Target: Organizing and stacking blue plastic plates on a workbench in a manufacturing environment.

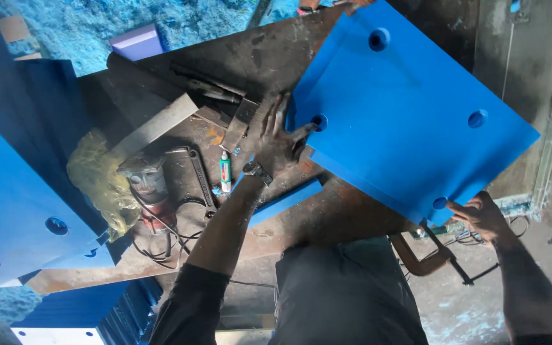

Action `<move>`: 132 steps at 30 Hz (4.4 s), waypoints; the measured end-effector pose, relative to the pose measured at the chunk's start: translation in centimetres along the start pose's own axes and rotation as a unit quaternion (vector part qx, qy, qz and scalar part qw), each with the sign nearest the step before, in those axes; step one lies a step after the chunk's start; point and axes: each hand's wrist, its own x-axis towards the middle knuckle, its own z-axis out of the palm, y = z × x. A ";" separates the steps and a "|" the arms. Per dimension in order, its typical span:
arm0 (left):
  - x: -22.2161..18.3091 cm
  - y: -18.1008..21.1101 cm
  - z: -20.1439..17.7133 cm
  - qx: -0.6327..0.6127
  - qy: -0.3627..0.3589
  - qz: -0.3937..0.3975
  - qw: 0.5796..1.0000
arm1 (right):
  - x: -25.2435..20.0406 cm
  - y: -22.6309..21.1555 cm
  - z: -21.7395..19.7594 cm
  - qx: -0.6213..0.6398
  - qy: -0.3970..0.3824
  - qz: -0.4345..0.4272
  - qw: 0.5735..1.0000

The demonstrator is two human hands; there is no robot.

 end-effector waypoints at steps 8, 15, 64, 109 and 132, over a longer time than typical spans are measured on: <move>0.6 1.0 -1.5 0.026 -0.125 -0.014 0.992 | -2.6 -2.1 1.8 -0.120 0.061 -0.095 0.986; 0.5 1.4 -2.1 0.038 -0.098 0.030 0.994 | -0.7 2.0 1.1 -0.050 0.056 -0.192 0.978; 9.7 80.3 43.3 -0.144 -0.359 0.273 0.881 | -9.0 40.3 -38.2 0.192 0.247 -0.001 0.950; 33.3 96.6 77.6 0.184 -0.268 -0.064 0.944 | 34.8 15.1 -76.5 0.389 -0.091 -0.244 0.883; 7.7 88.4 47.9 -0.211 -0.273 -0.030 0.938 | -12.2 9.2 -67.3 -0.026 0.384 -0.485 0.785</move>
